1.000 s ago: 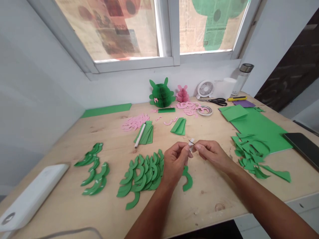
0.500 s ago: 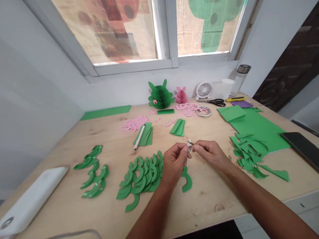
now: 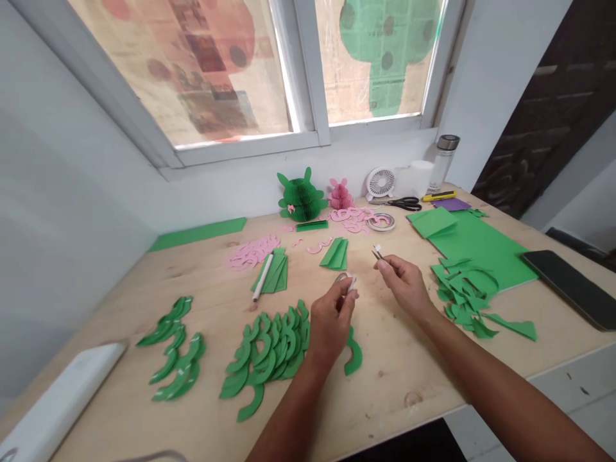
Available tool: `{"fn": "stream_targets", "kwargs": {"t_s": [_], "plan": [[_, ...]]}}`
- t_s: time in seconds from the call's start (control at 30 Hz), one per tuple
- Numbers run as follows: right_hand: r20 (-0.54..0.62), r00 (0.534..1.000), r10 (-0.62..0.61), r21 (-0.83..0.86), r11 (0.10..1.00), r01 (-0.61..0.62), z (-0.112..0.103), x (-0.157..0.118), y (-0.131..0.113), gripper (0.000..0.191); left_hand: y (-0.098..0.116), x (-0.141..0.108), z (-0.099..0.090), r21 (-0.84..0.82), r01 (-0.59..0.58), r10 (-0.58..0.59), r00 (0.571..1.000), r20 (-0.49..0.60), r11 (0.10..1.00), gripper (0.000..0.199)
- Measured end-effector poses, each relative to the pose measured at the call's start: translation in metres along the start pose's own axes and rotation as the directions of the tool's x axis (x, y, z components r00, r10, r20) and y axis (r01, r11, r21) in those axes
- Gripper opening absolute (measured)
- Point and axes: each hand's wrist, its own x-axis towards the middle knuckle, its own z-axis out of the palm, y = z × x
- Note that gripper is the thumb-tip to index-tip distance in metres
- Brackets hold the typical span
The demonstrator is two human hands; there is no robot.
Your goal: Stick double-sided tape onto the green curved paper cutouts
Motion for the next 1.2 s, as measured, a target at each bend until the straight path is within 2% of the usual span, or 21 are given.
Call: {"fn": "stream_targets", "kwargs": {"t_s": [0.17, 0.33, 0.57, 0.87, 1.07, 1.2], "plan": [[-0.066, 0.998, 0.017, 0.045, 0.999, -0.014, -0.003, 0.002, 0.004, 0.04, 0.002, 0.003, 0.004, 0.182, -0.071, 0.08, 0.996, -0.044, 0.981, 0.024], [-0.075, 0.997, 0.014, 0.058, 0.998, -0.009, -0.002, 0.002, 0.006, 0.039, 0.006, 0.004, 0.007, 0.191, -0.085, 0.1, 0.993, -0.067, 0.978, 0.024], [-0.071, 0.997, 0.012, 0.08, 0.997, -0.006, 0.0, 0.004, 0.011, 0.041, 0.008, 0.007, 0.012, 0.389, -0.1, 0.081, 0.995, 0.065, 0.916, 0.03], [-0.157, 0.988, -0.002, 0.09, 0.996, 0.016, -0.002, 0.007, 0.014, 0.04, -0.001, 0.024, 0.029, 0.489, -0.187, 0.083, 0.97, 0.227, 0.852, 0.05], [-0.175, 0.984, -0.017, 0.064, 0.998, 0.029, -0.005, 0.008, 0.014, 0.039, -0.006, 0.043, 0.053, 0.623, -0.23, 0.039, 0.952, 0.305, 0.748, 0.042], [-0.193, 0.98, -0.042, -0.006, 0.999, 0.042, -0.006, 0.01, 0.017, 0.04, -0.005, 0.044, 0.06, 0.553, -0.288, 0.109, 0.937, 0.333, 0.782, 0.029]]}}
